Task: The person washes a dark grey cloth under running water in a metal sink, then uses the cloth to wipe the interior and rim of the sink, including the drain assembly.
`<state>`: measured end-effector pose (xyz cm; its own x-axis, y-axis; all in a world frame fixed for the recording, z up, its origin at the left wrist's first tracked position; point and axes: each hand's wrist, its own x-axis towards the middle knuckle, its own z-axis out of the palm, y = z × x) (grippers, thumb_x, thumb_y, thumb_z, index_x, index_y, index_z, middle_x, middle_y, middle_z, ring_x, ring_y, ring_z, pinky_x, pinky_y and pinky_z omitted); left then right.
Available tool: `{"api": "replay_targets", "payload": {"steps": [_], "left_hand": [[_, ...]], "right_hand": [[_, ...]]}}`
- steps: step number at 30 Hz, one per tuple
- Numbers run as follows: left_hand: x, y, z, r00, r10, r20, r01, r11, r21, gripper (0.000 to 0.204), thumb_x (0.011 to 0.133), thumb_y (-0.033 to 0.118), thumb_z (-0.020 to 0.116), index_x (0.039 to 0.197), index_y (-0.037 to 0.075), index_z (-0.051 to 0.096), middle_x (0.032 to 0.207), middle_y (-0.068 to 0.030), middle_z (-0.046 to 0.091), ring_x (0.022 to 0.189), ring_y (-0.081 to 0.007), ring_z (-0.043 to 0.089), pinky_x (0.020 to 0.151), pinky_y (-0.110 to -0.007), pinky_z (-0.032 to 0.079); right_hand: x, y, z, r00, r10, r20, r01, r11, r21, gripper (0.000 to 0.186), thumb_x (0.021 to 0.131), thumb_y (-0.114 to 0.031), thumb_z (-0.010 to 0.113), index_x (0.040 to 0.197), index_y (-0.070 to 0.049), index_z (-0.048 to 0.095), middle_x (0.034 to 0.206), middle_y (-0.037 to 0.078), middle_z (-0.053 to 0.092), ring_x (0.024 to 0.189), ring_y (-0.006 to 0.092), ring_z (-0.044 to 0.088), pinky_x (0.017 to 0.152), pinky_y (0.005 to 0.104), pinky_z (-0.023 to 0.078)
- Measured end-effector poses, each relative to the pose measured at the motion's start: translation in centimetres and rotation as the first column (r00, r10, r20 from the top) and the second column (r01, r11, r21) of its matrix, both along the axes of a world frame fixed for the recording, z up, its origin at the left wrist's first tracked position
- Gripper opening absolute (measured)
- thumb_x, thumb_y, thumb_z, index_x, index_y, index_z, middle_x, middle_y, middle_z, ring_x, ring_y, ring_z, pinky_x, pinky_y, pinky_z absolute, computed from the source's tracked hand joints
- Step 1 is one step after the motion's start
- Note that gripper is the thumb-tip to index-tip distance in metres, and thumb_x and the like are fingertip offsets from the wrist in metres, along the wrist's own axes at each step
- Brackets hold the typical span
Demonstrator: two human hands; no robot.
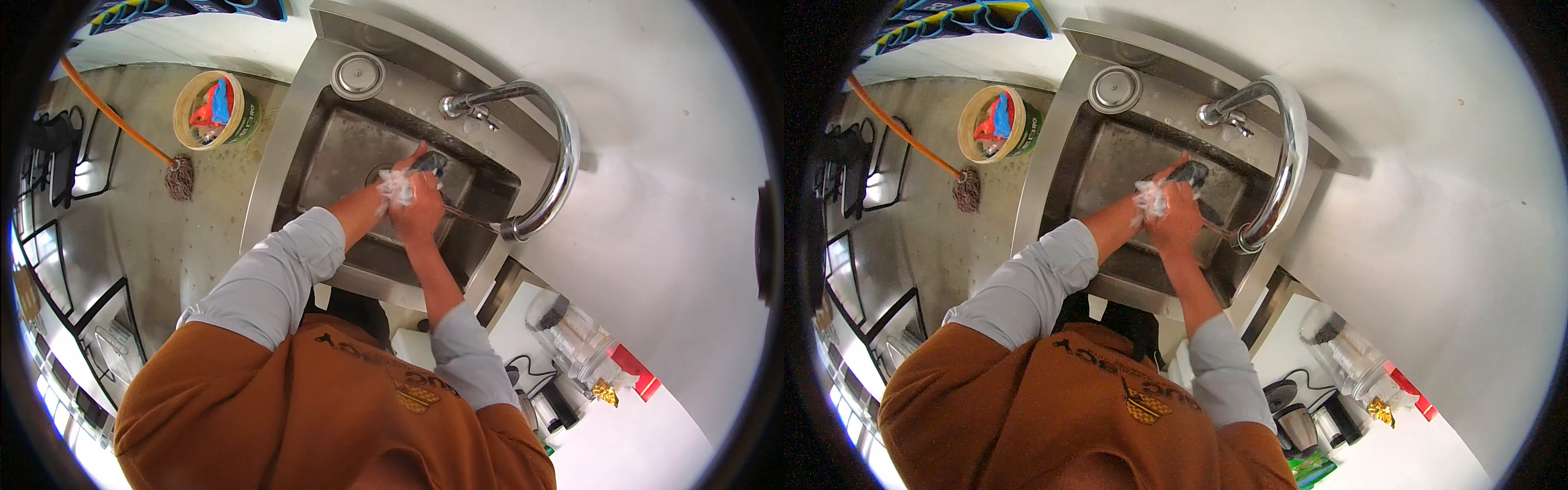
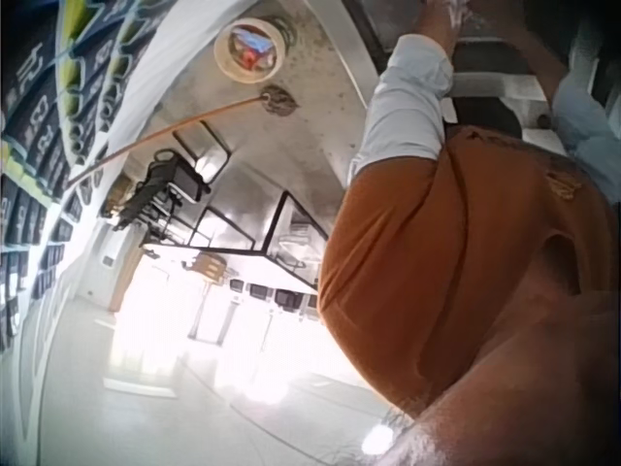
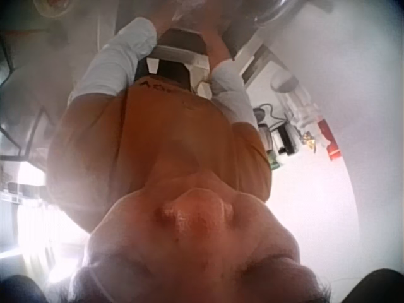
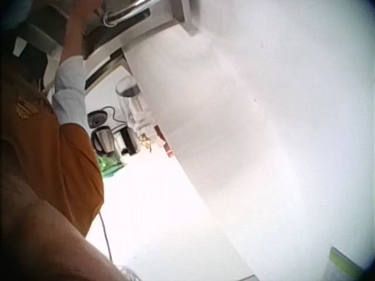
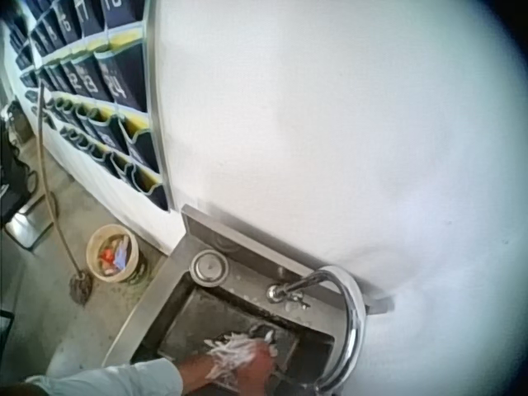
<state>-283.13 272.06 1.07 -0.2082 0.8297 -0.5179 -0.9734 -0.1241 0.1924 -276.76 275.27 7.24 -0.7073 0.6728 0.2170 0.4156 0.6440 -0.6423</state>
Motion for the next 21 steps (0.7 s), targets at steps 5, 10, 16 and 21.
{"api": "replay_targets", "payload": {"steps": [5, 10, 16, 21], "left_hand": [[3.5, 0.6, -3.2, 0.960, -0.145, 0.240, 0.200, 0.954, -0.222, 0.035, 0.096, 0.039, 0.041, 0.106, 0.009, 0.056, 0.098, -0.0045, 0.060, 0.078, -0.0234, 0.059, 0.068, -0.039, 0.050], [0.4, -1.2, -8.8, 0.919, -0.381, 0.105, 0.365, 0.719, -0.591, 0.042, 0.095, 0.043, 0.043, 0.116, 0.009, 0.057, 0.106, -0.0052, 0.058, 0.082, -0.0211, 0.057, 0.071, -0.037, 0.048], [0.6, -1.7, 1.9, 0.904, -0.352, -0.243, 0.230, 0.879, -0.419, 0.046, 0.090, 0.043, 0.054, 0.118, 0.007, 0.058, 0.110, -0.0056, 0.056, 0.095, -0.0157, 0.052, 0.082, -0.033, 0.043], [0.7, -1.7, 0.6, 0.853, -0.286, -0.436, 0.187, 0.949, -0.256, 0.052, 0.090, 0.047, 0.054, 0.122, 0.007, 0.055, 0.120, -0.0046, 0.054, 0.106, -0.0175, 0.051, 0.091, -0.033, 0.040]], "right_hand": [[0.7, 4.6, -4.0, 0.936, -0.293, 0.194, 0.323, 0.935, -0.150, 0.025, 0.083, -0.025, 0.061, 0.081, 0.000, 0.057, 0.085, 0.020, 0.060, 0.079, 0.0366, 0.060, 0.069, 0.0408, 0.047], [2.3, -3.2, -3.1, 0.994, -0.110, 0.022, 0.112, 0.983, -0.146, 0.029, 0.086, -0.028, 0.059, 0.074, -0.002, 0.052, 0.071, 0.019, 0.054, 0.067, 0.0348, 0.054, 0.064, 0.0396, 0.044], [2.0, 2.0, -5.0, 0.898, -0.336, 0.284, 0.439, 0.702, -0.561, 0.034, 0.088, -0.033, 0.056, 0.104, -0.003, 0.060, 0.097, 0.016, 0.061, 0.079, 0.0253, 0.060, 0.067, 0.0412, 0.046], [3.2, 1.4, -2.9, 0.900, -0.409, 0.150, 0.158, -0.013, -0.987, 0.040, 0.091, -0.039, 0.051, 0.114, -0.006, 0.057, 0.106, 0.009, 0.059, 0.090, 0.0205, 0.058, 0.078, 0.0374, 0.045]]}}
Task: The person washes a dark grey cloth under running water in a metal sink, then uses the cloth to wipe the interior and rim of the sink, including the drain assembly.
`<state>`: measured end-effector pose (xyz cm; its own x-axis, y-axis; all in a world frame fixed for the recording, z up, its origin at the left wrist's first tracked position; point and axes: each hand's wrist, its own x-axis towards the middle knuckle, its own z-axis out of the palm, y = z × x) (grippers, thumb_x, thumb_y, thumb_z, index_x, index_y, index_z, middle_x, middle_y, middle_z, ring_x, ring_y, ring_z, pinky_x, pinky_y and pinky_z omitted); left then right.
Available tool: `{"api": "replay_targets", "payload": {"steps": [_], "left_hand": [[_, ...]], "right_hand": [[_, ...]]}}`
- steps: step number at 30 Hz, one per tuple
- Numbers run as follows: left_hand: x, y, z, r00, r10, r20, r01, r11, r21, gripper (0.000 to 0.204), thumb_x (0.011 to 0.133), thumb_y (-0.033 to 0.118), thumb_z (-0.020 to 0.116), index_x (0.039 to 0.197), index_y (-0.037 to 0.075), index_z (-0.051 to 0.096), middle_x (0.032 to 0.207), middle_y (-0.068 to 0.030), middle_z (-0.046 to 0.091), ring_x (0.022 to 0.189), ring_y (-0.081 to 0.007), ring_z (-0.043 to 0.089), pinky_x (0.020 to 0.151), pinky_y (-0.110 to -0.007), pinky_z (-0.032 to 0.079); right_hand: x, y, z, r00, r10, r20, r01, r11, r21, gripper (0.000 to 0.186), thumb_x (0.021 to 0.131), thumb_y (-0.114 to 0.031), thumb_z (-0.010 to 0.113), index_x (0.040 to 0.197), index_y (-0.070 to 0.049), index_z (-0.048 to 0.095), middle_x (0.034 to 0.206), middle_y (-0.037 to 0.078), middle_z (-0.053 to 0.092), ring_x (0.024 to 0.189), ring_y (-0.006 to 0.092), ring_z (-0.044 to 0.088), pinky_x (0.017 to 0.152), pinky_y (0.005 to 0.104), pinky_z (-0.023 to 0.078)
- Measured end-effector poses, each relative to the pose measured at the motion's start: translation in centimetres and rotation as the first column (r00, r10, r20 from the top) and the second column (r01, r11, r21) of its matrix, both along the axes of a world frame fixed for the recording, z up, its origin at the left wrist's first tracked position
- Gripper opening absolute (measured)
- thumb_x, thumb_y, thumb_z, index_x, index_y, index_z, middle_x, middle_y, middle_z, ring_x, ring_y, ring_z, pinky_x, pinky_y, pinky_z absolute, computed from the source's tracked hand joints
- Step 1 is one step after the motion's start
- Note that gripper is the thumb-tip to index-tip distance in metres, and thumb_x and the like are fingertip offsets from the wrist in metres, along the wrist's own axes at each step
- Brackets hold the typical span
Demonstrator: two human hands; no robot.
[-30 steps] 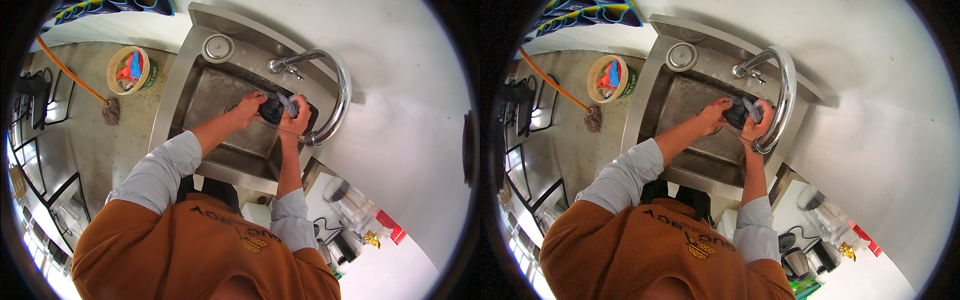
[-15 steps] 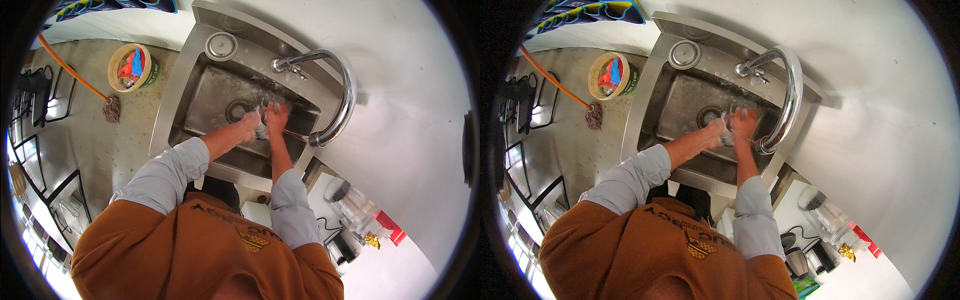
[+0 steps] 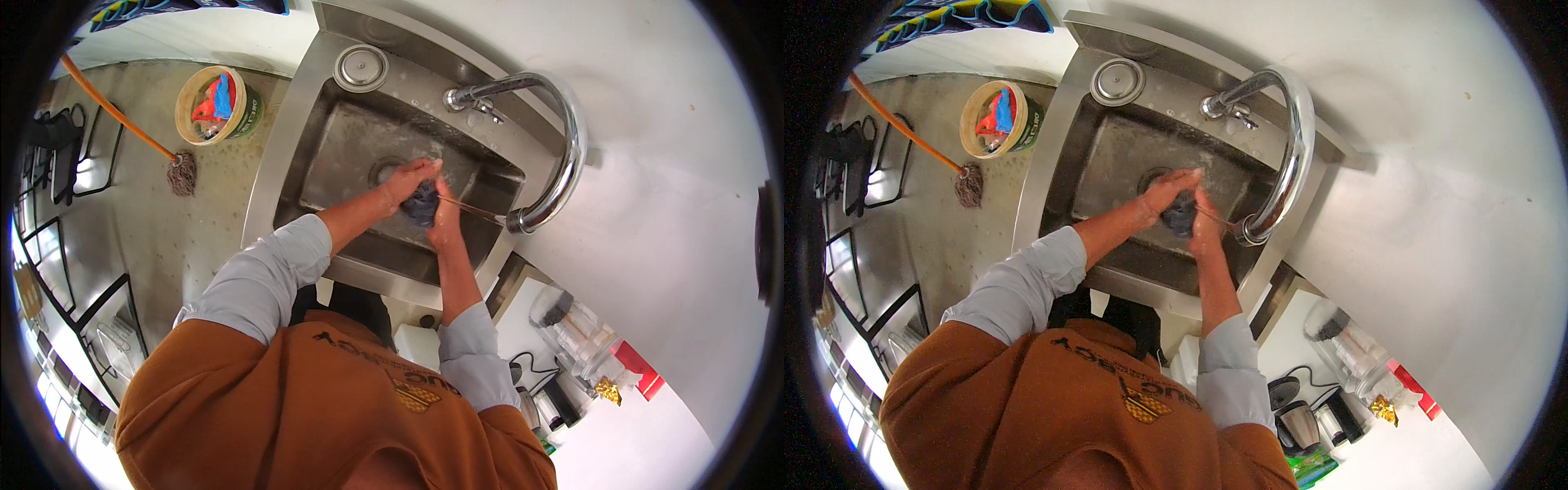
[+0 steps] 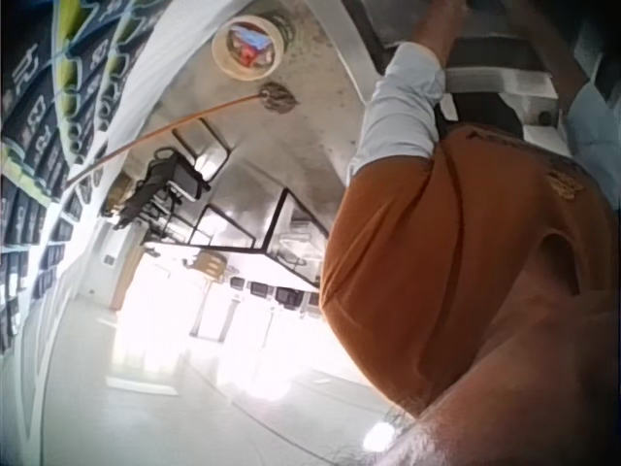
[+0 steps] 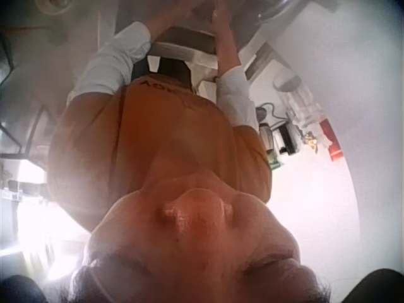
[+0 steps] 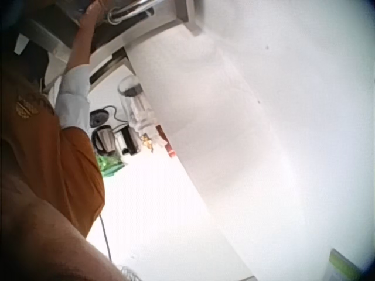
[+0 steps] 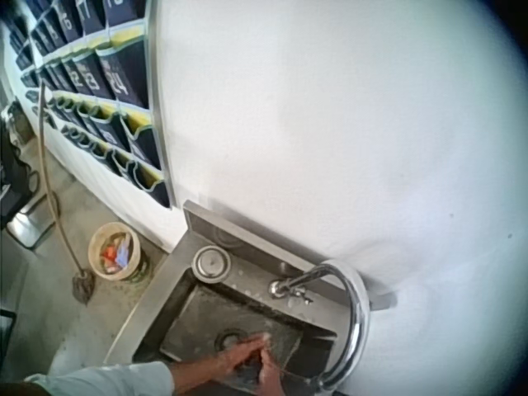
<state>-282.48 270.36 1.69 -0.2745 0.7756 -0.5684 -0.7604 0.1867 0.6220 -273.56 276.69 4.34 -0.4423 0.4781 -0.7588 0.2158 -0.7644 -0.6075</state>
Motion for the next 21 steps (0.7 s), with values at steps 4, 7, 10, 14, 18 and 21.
{"api": "replay_targets", "payload": {"steps": [4, 7, 10, 14, 18, 21], "left_hand": [[1.1, 0.5, 0.9, 0.937, 0.026, 0.347, -0.008, 0.999, -0.053, 0.058, 0.089, 0.051, 0.053, 0.123, 0.004, 0.054, 0.121, -0.0055, 0.052, 0.106, -0.0177, 0.051, 0.091, -0.033, 0.040], [1.2, 0.7, 4.7, 0.995, 0.090, 0.052, -0.057, 0.894, -0.443, 0.063, 0.087, 0.054, 0.054, 0.118, -0.001, 0.055, 0.116, -0.0080, 0.054, 0.101, -0.0168, 0.053, 0.086, -0.032, 0.043], [1.5, 0.6, 2.3, 0.992, 0.110, -0.061, -0.122, 0.959, -0.255, 0.070, 0.084, 0.060, 0.053, 0.108, -0.005, 0.058, 0.104, -0.0126, 0.059, 0.095, -0.0160, 0.054, 0.082, -0.033, 0.044], [0.4, 0.2, 1.5, 0.912, -0.172, -0.372, 0.045, 0.944, -0.327, 0.072, 0.082, 0.064, 0.053, 0.095, -0.006, 0.063, 0.087, -0.0153, 0.063, 0.085, -0.0173, 0.057, 0.079, -0.035, 0.045], [-1.7, -0.7, 2.2, 0.499, -0.642, -0.582, 0.491, 0.763, -0.420, 0.068, 0.079, 0.067, 0.053, 0.105, 0.005, 0.066, 0.097, -0.0178, 0.065, 0.093, -0.0317, 0.060, 0.088, -0.039, 0.043], [-4.5, -1.3, 5.2, 0.212, -0.642, -0.737, 0.689, 0.633, -0.353, 0.060, 0.079, 0.059, 0.059, 0.110, 0.008, 0.065, 0.100, -0.0136, 0.065, 0.095, -0.0268, 0.059, 0.088, -0.035, 0.044]], "right_hand": [[-1.1, 1.6, 1.3, 0.817, 0.364, 0.448, -0.536, 0.767, 0.353, 0.043, 0.092, -0.041, 0.050, 0.121, -0.009, 0.052, 0.117, 0.008, 0.055, 0.105, 0.0223, 0.054, 0.089, 0.0365, 0.043], [-0.3, 1.5, 1.1, 0.871, 0.379, 0.313, -0.478, 0.800, 0.363, 0.046, 0.091, -0.040, 0.054, 0.125, -0.012, 0.049, 0.125, 0.008, 0.049, 0.110, 0.0245, 0.052, 0.092, 0.0384, 0.041], [1.1, 1.3, -0.2, 0.975, 0.081, -0.205, -0.080, 0.997, 0.013, 0.052, 0.088, -0.040, 0.060, 0.130, -0.014, 0.044, 0.133, 0.009, 0.043, 0.114, 0.0265, 0.049, 0.097, 0.0405, 0.039], [2.9, -1.7, -0.2, 0.958, -0.038, -0.285, -0.057, 0.947, -0.317, 0.064, 0.081, -0.042, 0.068, 0.128, -0.005, 0.043, 0.122, 0.011, 0.050, 0.108, 0.0258, 0.052, 0.089, 0.0402, 0.044], [5.3, -1.7, -2.2, 0.924, 0.131, -0.360, -0.298, 0.836, -0.461, 0.046, 0.080, -0.032, 0.071, 0.109, 0.000, 0.053, 0.094, 0.012, 0.060, 0.079, 0.0236, 0.060, 0.058, 0.0334, 0.048], [4.2, -3.1, 0.2, 0.909, 0.185, -0.373, -0.353, 0.817, -0.456, 0.032, 0.079, -0.023, 0.071, 0.097, -0.002, 0.056, 0.081, 0.012, 0.059, 0.062, 0.0210, 0.057, 0.044, 0.0285, 0.041]]}}
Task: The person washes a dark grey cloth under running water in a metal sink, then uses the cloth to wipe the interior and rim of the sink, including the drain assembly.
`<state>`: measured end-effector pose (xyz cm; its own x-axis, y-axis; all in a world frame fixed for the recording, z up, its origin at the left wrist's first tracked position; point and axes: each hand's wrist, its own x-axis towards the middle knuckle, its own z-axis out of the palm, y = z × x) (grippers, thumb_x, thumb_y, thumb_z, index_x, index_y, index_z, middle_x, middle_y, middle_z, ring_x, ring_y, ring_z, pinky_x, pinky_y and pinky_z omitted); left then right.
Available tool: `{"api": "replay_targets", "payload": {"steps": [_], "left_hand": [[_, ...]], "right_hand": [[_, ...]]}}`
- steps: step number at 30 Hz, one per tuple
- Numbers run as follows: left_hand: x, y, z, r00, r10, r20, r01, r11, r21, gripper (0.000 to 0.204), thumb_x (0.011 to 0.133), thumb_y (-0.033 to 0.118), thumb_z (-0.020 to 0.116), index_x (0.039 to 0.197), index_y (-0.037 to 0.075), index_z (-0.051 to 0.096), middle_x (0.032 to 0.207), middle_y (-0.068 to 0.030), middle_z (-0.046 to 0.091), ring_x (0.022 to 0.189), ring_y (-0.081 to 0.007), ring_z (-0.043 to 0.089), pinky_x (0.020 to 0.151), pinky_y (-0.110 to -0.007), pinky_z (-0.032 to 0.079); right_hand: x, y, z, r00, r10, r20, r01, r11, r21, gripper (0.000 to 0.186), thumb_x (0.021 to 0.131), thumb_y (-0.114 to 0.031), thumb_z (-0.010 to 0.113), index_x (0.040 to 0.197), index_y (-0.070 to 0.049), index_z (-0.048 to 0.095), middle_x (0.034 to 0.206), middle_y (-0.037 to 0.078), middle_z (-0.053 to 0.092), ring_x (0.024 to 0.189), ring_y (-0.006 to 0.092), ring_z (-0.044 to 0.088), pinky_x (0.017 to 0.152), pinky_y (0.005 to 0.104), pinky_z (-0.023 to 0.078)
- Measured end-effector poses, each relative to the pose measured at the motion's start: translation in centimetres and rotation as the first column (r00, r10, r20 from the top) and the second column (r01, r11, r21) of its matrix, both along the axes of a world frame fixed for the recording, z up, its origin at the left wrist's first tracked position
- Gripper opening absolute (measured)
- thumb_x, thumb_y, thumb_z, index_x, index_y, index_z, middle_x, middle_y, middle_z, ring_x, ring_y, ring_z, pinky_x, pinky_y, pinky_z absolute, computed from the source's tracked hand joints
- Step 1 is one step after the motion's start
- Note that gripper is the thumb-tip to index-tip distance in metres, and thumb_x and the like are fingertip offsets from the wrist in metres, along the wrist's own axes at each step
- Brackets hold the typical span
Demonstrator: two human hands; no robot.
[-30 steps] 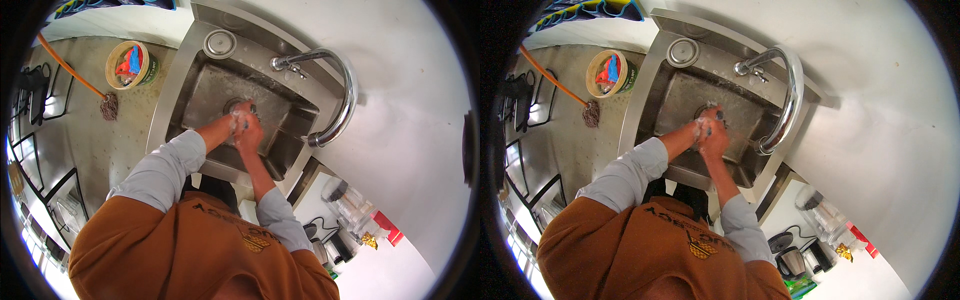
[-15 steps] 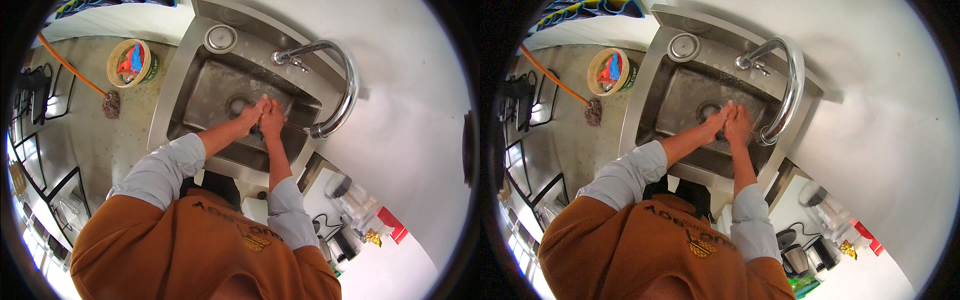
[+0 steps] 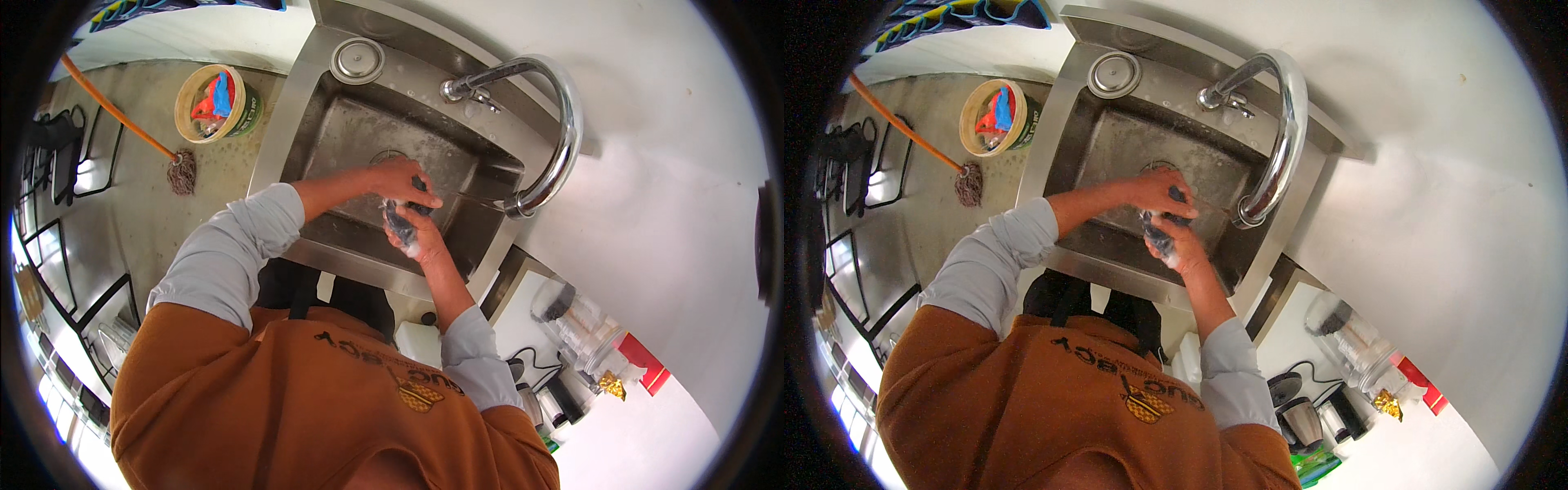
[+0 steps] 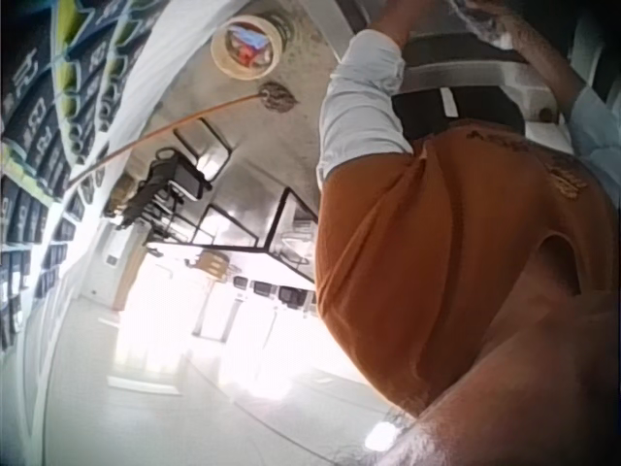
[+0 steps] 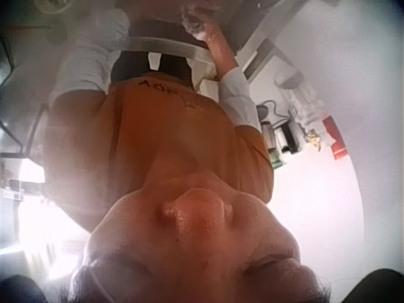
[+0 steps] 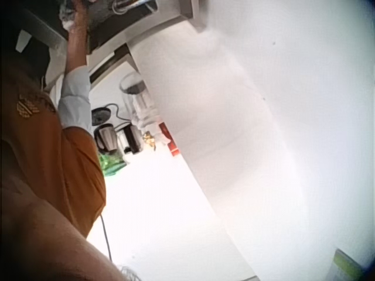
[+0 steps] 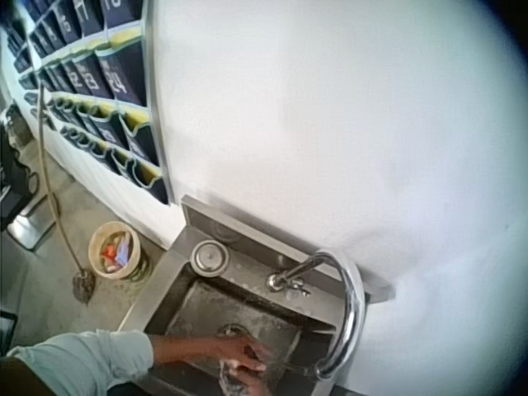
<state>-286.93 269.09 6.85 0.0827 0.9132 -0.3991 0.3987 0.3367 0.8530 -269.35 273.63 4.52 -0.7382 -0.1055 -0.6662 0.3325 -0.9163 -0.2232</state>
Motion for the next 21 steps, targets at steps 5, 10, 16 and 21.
{"api": "replay_targets", "payload": {"steps": [5, 10, 16, 21], "left_hand": [[-0.6, 0.5, 5.0, 0.814, -0.032, 0.580, 0.064, 0.997, -0.036, 0.040, 0.079, 0.036, 0.070, 0.107, 0.007, 0.065, 0.099, -0.0034, 0.064, 0.090, -0.0151, 0.056, 0.083, -0.030, 0.045], [1.5, 1.9, 1.9, 0.804, 0.181, 0.567, -0.261, 0.963, 0.064, 0.027, 0.082, 0.023, 0.069, 0.099, 0.004, 0.060, 0.093, -0.0013, 0.061, 0.084, -0.0102, 0.053, 0.077, -0.028, 0.045], [3.3, 3.2, -0.6, 0.728, 0.388, 0.566, -0.586, 0.780, 0.218, 0.022, 0.083, 0.019, 0.068, 0.087, 0.003, 0.055, 0.081, -0.0008, 0.055, 0.081, -0.0095, 0.050, 0.073, -0.027, 0.043], [4.8, 4.2, -3.0, 0.725, 0.542, 0.425, -0.660, 0.724, 0.202, 0.022, 0.082, 0.019, 0.068, 0.084, 0.003, 0.053, 0.081, -0.0035, 0.057, 0.080, -0.0124, 0.051, 0.073, -0.029, 0.043]], "right_hand": [[-1.8, -0.6, 3.2, 0.984, -0.135, -0.118, 0.104, 0.966, -0.238, 0.044, 0.077, -0.012, 0.068, 0.116, -0.001, 0.051, 0.096, 0.019, 0.061, 0.067, 0.0236, 0.059, 0.049, 0.0301, 0.047], [-0.7, 0.1, 1.6, 0.991, -0.092, -0.096, 0.078, 0.987, -0.138, 0.045, 0.076, -0.015, 0.070, 0.114, -0.002, 0.050, 0.100, 0.016, 0.059, 0.073, 0.0254, 0.059, 0.051, 0.0302, 0.047], [-1.2, 0.3, 1.6, 0.940, -0.121, 0.319, 0.000, 0.935, 0.355, 0.040, 0.076, -0.008, 0.071, 0.109, -0.002, 0.052, 0.097, 0.010, 0.059, 0.079, 0.0227, 0.060, 0.055, 0.0319, 0.050], [-2.3, -0.5, -1.7, 0.943, -0.334, -0.004, 0.265, 0.740, 0.619, 0.035, 0.076, -0.006, 0.070, 0.106, -0.002, 0.054, 0.094, 0.006, 0.061, 0.083, 0.0163, 0.060, 0.066, 0.0306, 0.050]]}}
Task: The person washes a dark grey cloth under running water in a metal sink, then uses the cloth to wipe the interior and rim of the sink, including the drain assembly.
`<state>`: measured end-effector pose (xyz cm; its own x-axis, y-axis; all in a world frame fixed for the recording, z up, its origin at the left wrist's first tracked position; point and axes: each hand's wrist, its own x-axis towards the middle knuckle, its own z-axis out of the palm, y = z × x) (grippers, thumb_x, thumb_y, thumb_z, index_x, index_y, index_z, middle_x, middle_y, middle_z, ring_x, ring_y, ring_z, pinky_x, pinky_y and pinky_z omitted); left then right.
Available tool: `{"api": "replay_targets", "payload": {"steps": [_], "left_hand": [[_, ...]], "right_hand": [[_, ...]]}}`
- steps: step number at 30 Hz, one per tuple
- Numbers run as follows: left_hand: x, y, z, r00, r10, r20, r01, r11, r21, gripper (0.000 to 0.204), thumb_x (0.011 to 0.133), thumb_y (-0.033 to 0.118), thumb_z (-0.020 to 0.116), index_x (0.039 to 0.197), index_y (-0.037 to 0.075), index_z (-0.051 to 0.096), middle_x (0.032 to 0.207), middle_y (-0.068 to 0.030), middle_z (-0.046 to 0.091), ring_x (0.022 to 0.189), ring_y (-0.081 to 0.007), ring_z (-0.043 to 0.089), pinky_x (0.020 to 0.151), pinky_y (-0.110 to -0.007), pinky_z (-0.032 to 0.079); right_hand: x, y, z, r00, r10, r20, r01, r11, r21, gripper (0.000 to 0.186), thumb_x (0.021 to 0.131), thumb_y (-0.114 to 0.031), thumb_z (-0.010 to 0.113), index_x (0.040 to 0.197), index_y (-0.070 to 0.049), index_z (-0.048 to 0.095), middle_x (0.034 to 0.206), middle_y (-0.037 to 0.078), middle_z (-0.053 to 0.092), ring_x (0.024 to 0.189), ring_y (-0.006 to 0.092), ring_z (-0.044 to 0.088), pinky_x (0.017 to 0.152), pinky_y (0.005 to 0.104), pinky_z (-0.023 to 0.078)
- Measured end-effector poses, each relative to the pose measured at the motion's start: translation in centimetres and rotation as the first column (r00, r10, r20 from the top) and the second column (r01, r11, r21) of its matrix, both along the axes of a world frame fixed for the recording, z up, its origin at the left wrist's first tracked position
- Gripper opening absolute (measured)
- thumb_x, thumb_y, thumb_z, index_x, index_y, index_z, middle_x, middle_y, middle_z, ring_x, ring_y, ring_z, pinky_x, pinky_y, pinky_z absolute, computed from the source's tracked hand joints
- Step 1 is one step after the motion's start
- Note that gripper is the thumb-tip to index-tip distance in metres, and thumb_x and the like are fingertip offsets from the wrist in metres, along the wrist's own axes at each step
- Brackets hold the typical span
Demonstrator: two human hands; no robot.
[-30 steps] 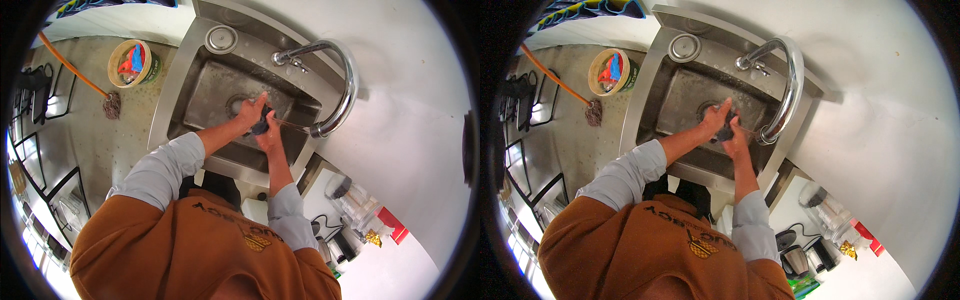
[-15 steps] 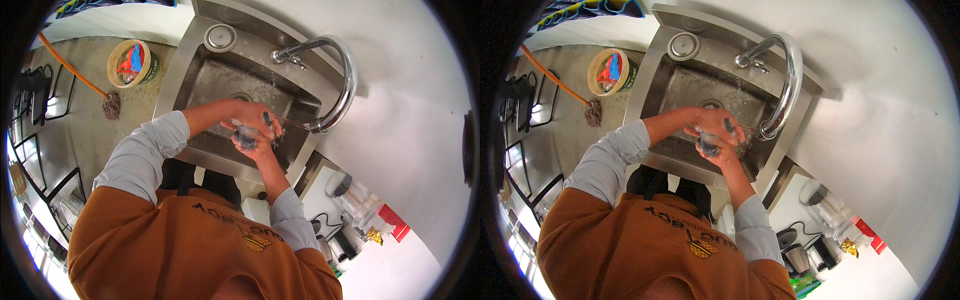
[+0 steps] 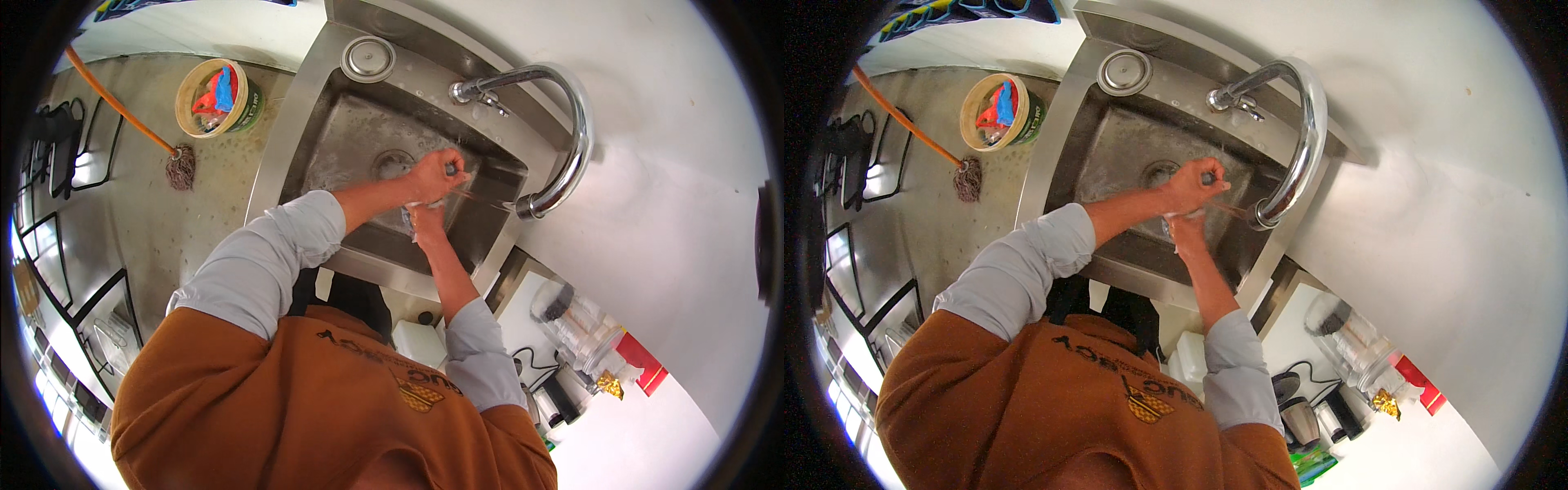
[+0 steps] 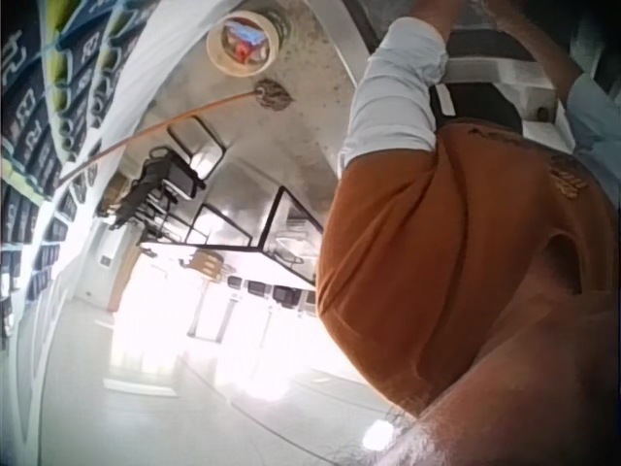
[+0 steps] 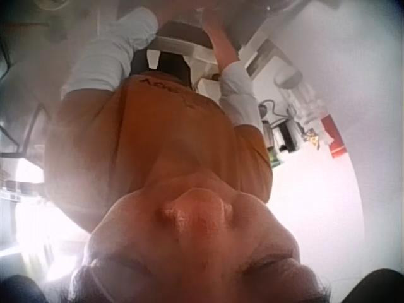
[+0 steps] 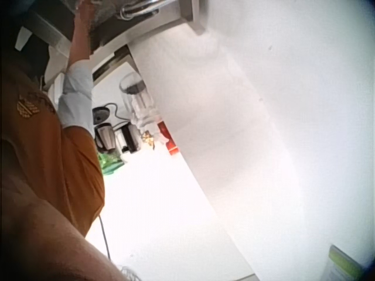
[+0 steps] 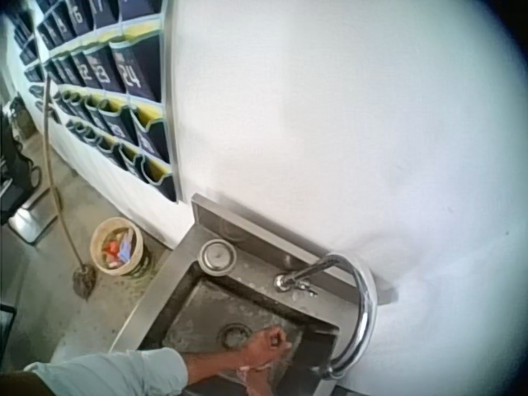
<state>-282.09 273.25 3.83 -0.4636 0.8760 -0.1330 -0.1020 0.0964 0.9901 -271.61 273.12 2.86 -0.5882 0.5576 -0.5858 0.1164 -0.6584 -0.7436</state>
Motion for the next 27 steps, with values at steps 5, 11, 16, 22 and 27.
{"api": "replay_targets", "payload": {"steps": [5, 11, 16, 22, 27], "left_hand": [[-0.3, 0.2, 1.2, 0.989, 0.147, 0.024, -0.123, 0.896, -0.427, 0.028, 0.082, 0.024, 0.069, 0.096, 0.004, 0.055, 0.092, -0.0103, 0.061, 0.090, -0.0186, 0.058, 0.078, -0.032, 0.046], [-4.2, -2.3, 1.2, 0.855, -0.187, 0.484, 0.234, 0.972, -0.038, 0.065, 0.081, 0.031, 0.069, 0.135, 0.012, 0.039, 0.122, -0.0151, 0.053, 0.113, -0.0233, 0.051, 0.091, -0.033, 0.044], [-5.8, -3.2, 7.1, 0.425, -0.484, 0.765, 0.411, 0.856, 0.313, 0.062, 0.082, 0.012, 0.066, 0.137, 0.008, 0.037, 0.121, -0.0120, 0.055, 0.105, -0.0188, 0.057, 0.089, -0.033, 0.047], [-4.1, -2.0, 8.1, 0.634, -0.374, 0.677, 0.329, 0.923, 0.201, 0.033, 0.085, 0.025, 0.067, 0.107, 0.001, 0.060, 0.082, -0.0056, 0.061, 0.073, -0.0124, 0.058, 0.066, -0.026, 0.048], [-2.9, -1.0, 8.2, 0.678, -0.188, 0.710, 0.275, 0.961, -0.009, 0.043, 0.085, 0.046, 0.063, 0.077, 0.005, 0.056, 0.064, -0.0020, 0.051, 0.056, -0.0118, 0.048, 0.053, -0.029, 0.044]], "right_hand": [[-1.2, 0.3, 1.5, 0.816, 0.232, 0.530, -0.407, 0.881, 0.241, 0.033, 0.076, -0.008, 0.068, 0.106, -0.002, 0.054, 0.092, 0.006, 0.061, 0.085, 0.0150, 0.060, 0.074, 0.0289, 0.049], [-0.2, 3.5, 5.9, 0.864, 0.399, 0.307, -0.337, 0.912, -0.235, 0.029, 0.077, -0.022, 0.066, 0.096, -0.004, 0.052, 0.074, 0.006, 0.056, 0.056, 0.0151, 0.054, 0.045, 0.0283, 0.043], [-1.1, 1.9, 9.4, 0.913, 0.172, -0.371, -0.378, 0.701, -0.605, 0.024, 0.077, -0.018, 0.059, 0.094, -0.002, 0.053, 0.072, 0.010, 0.054, 0.050, 0.0187, 0.051, 0.040, 0.0269, 0.041], [0.3, 2.2, 8.8, 0.903, 0.115, -0.415, -0.367, 0.711, -0.600, 0.022, 0.078, -0.015, 0.061, 0.093, 0.000, 0.054, 0.072, 0.008, 0.054, 0.051, 0.0169, 0.052, 0.040, 0.0260, 0.039], [0.9, 2.7, 8.4, 0.949, 0.276, -0.152, -0.315, 0.834, -0.452, 0.015, 0.080, -0.012, 0.062, 0.083, -0.002, 0.051, 0.064, 0.007, 0.052, 0.045, 0.0146, 0.047, 0.039, 0.0243, 0.034]]}}
